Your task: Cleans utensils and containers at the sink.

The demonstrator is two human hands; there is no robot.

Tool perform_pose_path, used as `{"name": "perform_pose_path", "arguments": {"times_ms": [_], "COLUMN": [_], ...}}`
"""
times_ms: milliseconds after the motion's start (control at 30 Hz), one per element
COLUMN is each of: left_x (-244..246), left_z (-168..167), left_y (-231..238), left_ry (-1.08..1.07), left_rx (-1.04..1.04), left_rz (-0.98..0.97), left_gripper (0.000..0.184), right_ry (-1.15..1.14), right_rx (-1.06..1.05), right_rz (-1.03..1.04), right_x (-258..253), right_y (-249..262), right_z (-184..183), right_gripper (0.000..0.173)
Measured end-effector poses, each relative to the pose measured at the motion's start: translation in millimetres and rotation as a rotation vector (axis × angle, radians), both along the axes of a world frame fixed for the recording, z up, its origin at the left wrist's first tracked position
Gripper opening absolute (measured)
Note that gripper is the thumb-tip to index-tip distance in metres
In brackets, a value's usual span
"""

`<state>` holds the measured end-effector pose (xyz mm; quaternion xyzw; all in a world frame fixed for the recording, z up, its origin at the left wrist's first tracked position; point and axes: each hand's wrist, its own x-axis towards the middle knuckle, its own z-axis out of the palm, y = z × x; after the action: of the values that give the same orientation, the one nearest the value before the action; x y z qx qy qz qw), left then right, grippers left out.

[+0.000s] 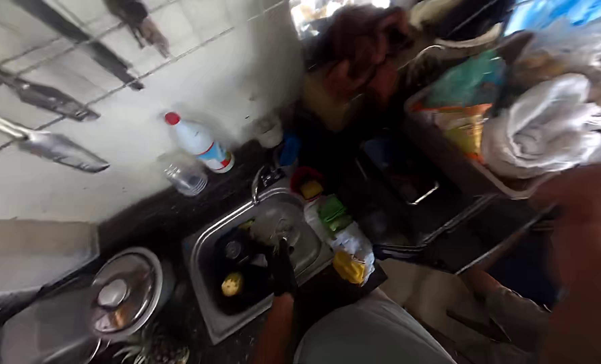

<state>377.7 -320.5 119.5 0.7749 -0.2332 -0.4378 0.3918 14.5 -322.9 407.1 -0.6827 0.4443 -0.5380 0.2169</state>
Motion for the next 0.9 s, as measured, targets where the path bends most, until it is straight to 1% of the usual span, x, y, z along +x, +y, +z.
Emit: {"name": "perform_pose_path", "arguments": {"times_ms": [33,67,100,133,200,233,300,367,400,467,567,633,700,733,767,800,833,867,900], "left_x": [4.9,10.9,20.0,32.3,60.4,72.5,90.8,102.3,104.9,111.4,123.8,133.1,146.0,151.3,153.2,152.5,148.7,144.0,143.3], "left_z": [20.3,34.1,40.9,42.3,40.0,37.3,35.6,38.9,41.6,44.1,42.7,37.3,29.4,25.3,24.7,24.6,34.1,72.4,85.4], "left_y": [6.1,12.0,17.2,22.7,34.8,37.6,41.6,46.5,43.9,36.3,19.2,7.4,-4.1,-10.0,-16.7,-25.0,-39.0,-69.2,-92.2], "left_ry": [0.009,-0.002,-0.016,-0.007,0.100,0.148,0.154,0.032,-0.021,-0.079,-0.134,-0.145,-0.146,-0.161,-0.188,-0.235,-0.257,-0.110,-0.011], "left_rx": [-0.006,-0.011,-0.015,-0.008,-0.024,-0.061,-0.088,-0.023,0.010,0.039,0.050,0.027,0.011,-0.011,-0.040,-0.080,-0.017,0.315,0.456], "left_rz": [-0.050,-0.073,-0.081,-0.085,-0.102,-0.079,-0.024,-0.053,-0.068,-0.081,-0.083,-0.077,-0.127,-0.172,-0.215,-0.237,-0.241,-0.262,-0.237], "left_gripper": [0.055,0.052,0.048,0.046,0.043,0.041,0.040,0.040,0.042,0.040,0.036,0.036,0.044,0.046,0.043,0.036,0.025,0.021,0.021], "right_ry": [-0.070,-0.145,-0.202,-0.212,-0.131,-0.067,0.099,0.234,0.279,0.371,0.509,0.633,0.832,0.927,1.016,1.059,1.048,0.996,0.903], "right_rx": [0.101,0.229,0.362,0.509,0.766,0.832,0.878,0.852,0.821,0.797,0.849,0.832,0.709,0.641,0.592,0.584,0.618,0.680,0.727], "right_rz": [0.183,0.311,0.340,0.300,0.201,0.186,0.248,0.281,0.249,0.127,0.025,-0.012,0.010,0.057,0.121,0.174,0.217,0.263,0.295], "right_x": [45.6,86.0,121.2,150.2,193.9,212.9,249.0,284.5,300.9,330.5,359.1,372.5,381.7,383.4,383.2,381.1,376.8,369.1,357.6], "right_y": [3.9,-1.7,-14.9,-33.5,-80.7,-106.9,-158.6,-201.8,-221.4,-245.4,-253.2,-254.0,-261.9,-266.9,-272.3,-276.6,-277.6,-276.0,-272.3], "right_z": [-16.4,-41.8,-72.2,-102.1,-153.2,-172.7,-211.4,-255.8,-271.2,-282.1,-280.3,-285.2,-298.3,-306.2,-311.3,-313.5,-311.4,-302.6,-289.5], "right_gripper": [0.026,0.025,0.023,0.023,0.027,0.030,0.035,0.042,0.043,0.043,0.054,0.042,0.026,0.023,0.022,0.022,0.024,0.029,0.036]}}
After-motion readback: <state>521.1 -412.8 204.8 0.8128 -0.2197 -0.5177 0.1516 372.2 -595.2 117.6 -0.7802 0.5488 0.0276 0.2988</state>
